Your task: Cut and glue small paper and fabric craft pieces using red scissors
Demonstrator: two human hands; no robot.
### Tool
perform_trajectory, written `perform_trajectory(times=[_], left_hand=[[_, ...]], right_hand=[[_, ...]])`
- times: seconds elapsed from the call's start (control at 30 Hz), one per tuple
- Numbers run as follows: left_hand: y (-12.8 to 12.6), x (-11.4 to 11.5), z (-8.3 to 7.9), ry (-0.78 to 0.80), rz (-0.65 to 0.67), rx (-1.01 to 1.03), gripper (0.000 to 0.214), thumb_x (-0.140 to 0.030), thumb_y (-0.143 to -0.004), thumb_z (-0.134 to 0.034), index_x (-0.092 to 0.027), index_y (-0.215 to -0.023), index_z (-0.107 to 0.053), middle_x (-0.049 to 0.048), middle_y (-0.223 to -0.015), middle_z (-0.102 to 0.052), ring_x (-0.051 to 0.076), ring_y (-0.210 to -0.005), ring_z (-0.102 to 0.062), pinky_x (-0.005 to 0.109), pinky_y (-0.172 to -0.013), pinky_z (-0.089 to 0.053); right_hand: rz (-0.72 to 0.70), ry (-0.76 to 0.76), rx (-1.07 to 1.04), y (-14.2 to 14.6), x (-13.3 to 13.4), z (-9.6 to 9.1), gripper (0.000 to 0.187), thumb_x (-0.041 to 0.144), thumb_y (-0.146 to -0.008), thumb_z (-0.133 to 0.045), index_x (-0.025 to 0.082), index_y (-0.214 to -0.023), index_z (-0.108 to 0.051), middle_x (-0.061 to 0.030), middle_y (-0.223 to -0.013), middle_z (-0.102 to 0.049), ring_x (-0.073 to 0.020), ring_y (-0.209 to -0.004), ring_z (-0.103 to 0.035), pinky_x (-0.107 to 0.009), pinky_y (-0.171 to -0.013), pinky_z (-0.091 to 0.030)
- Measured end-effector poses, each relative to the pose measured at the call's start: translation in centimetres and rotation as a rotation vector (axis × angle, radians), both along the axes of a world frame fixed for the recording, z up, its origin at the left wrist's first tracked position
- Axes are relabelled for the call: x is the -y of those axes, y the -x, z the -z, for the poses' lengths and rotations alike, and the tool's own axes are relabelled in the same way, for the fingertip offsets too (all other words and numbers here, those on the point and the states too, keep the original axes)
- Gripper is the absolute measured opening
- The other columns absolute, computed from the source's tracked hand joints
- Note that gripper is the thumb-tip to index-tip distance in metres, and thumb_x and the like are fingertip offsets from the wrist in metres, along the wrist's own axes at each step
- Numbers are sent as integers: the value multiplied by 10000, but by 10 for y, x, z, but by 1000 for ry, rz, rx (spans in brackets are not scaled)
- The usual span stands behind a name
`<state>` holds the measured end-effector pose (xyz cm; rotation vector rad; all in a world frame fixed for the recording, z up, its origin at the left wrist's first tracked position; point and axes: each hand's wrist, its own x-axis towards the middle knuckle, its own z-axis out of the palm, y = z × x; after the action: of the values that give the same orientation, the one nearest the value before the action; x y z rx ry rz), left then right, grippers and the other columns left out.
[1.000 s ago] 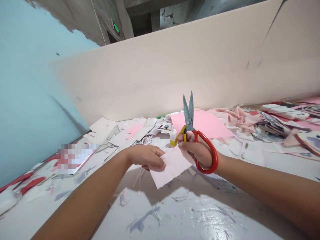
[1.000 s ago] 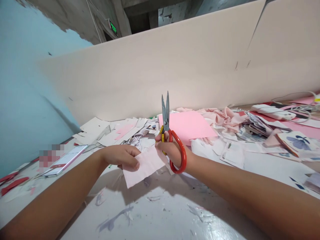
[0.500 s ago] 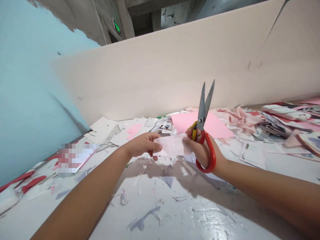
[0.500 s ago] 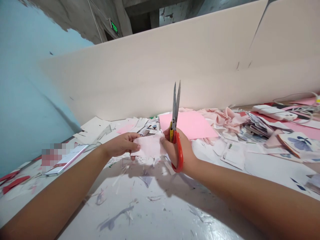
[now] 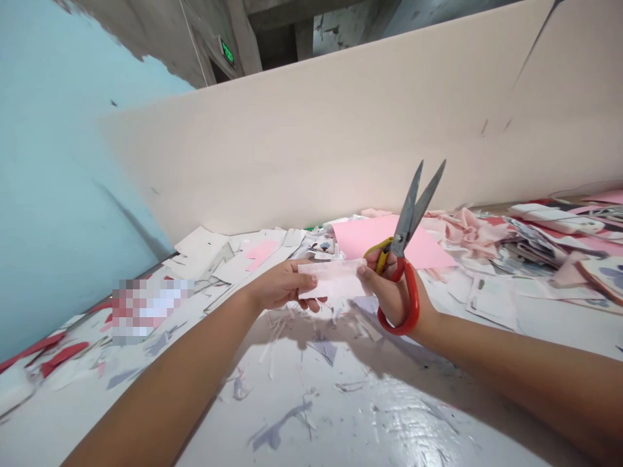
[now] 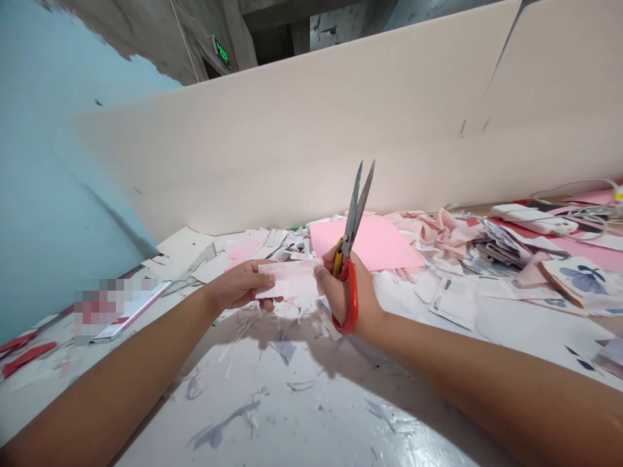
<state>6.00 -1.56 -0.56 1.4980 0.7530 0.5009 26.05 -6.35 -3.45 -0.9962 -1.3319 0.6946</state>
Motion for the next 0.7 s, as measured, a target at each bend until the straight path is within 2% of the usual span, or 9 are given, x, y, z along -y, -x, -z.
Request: perform_trajectory(times=[0.1,0.2,0.27,0.4,0.5,0.7], left_hand=[[4,-2,-4,-102,-50,-13,175,-233,-717,-592,-134,-860,-575,0,-600,-568,137,-575,-616,239,-531,-460],[8,-5,-8,-155,-142,36,145,-219,-717,-585,-143,-840,-579,-6,-619,-572,125,-557,-610,222,-503,-443],[9,-6,-11,-190,-235,109,136,-224,-715,-581,-149,-828,-569,9,-671,-599,121,-559,-605,216,-487,-435],[6,-6,-13,-271,-384,216,87,-198,-707,-558,-148,-779,-557,0,-647,-601,104,-534,-583,206,-486,-435],[5,-5,-16,-347,-449,231,45,-179,-690,-539,-146,-717,-555,-9,-610,-590,98,-498,-563,197,-449,-416],[1,11,-30,-567,-574,131,56,-184,-678,-514,-155,-643,-546,-31,-553,-547,96,-460,-529,222,-448,-442]], right_hand=[[-49,36,-36,1,-1,-1,181,267,-745,-568,216,-792,-401,49,-657,-451,-118,-587,-479,-273,-566,-394],[-191,152,-80,1,-1,2,235,373,-743,-570,215,-811,-410,48,-654,-452,-120,-559,-475,-278,-531,-406],[-282,191,-10,2,2,4,278,449,-734,-561,205,-792,-440,40,-646,-444,-119,-539,-454,-274,-498,-391],[-395,210,219,4,12,5,405,589,-705,-522,186,-748,-512,3,-701,-483,-118,-529,-435,-293,-505,-381],[-412,243,251,5,16,6,463,652,-706,-474,193,-741,-525,-13,-742,-513,-121,-534,-441,-308,-536,-390],[-394,294,106,8,17,13,517,697,-757,-324,204,-778,-479,13,-637,-463,-126,-530,-432,-291,-516,-366]])
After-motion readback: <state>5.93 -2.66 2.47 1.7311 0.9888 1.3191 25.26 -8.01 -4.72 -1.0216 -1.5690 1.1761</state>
